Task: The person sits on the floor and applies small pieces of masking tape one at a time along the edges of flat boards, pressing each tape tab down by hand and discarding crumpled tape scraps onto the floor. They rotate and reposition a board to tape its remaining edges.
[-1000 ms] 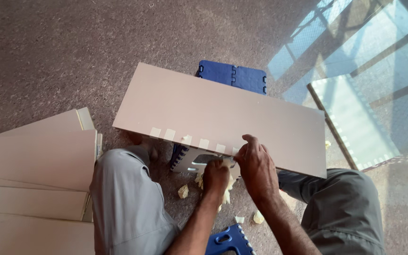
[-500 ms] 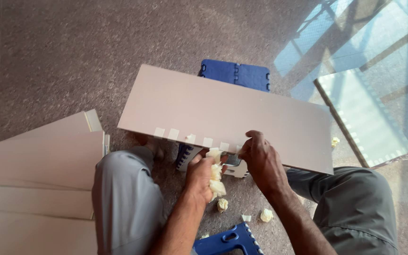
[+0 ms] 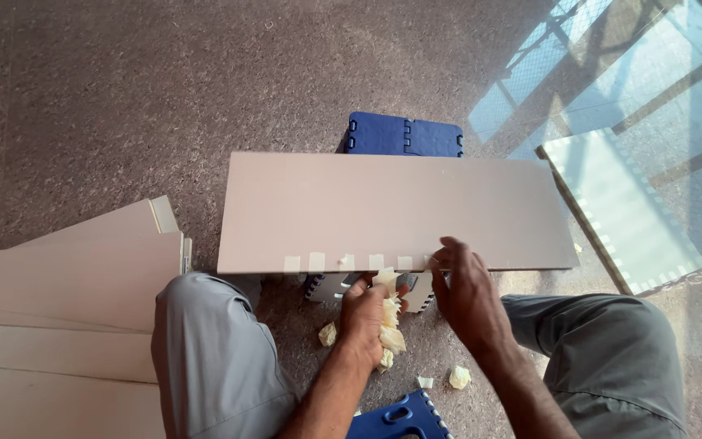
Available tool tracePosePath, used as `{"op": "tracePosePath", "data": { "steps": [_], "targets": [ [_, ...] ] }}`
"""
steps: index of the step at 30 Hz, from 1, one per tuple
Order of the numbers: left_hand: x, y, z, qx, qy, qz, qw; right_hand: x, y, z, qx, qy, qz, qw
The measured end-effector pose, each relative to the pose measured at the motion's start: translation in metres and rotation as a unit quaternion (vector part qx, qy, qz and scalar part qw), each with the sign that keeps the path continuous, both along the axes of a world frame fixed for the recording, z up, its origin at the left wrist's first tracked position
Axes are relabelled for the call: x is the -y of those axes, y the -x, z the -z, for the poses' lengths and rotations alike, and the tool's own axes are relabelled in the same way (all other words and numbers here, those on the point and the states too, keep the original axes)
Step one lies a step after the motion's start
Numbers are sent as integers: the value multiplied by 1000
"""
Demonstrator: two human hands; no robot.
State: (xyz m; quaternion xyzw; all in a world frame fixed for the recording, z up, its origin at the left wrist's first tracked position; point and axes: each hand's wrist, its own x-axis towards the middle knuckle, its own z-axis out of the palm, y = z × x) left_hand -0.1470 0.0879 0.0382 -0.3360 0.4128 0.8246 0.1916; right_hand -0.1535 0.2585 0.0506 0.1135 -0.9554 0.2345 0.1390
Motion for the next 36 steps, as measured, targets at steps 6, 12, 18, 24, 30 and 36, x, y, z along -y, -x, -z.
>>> {"op": "tracePosePath", "data": {
  "steps": [6, 12, 18, 24, 30, 36],
  "targets": [
    [-14, -8, 2, -14, 10, 44, 999, 12, 18, -16, 77, -139, 45, 986],
    [-16, -8, 3, -76, -4, 61, 995, 8, 19, -18, 131, -8, 93, 987],
    [-13, -6, 0, -43, 64, 90, 993, -12, -15, 21, 141, 14, 59, 988],
    [-30, 2, 16, -139, 83, 161, 974, -9, -56, 36, 179, 29, 26, 983],
    [-53, 24, 44, -57, 239, 172, 954, 7, -55, 5, 276, -71, 56, 957],
    [-39, 22, 40, -176, 476, 242, 827, 23, -26, -17, 144, -33, 49, 988]
  ]
}}
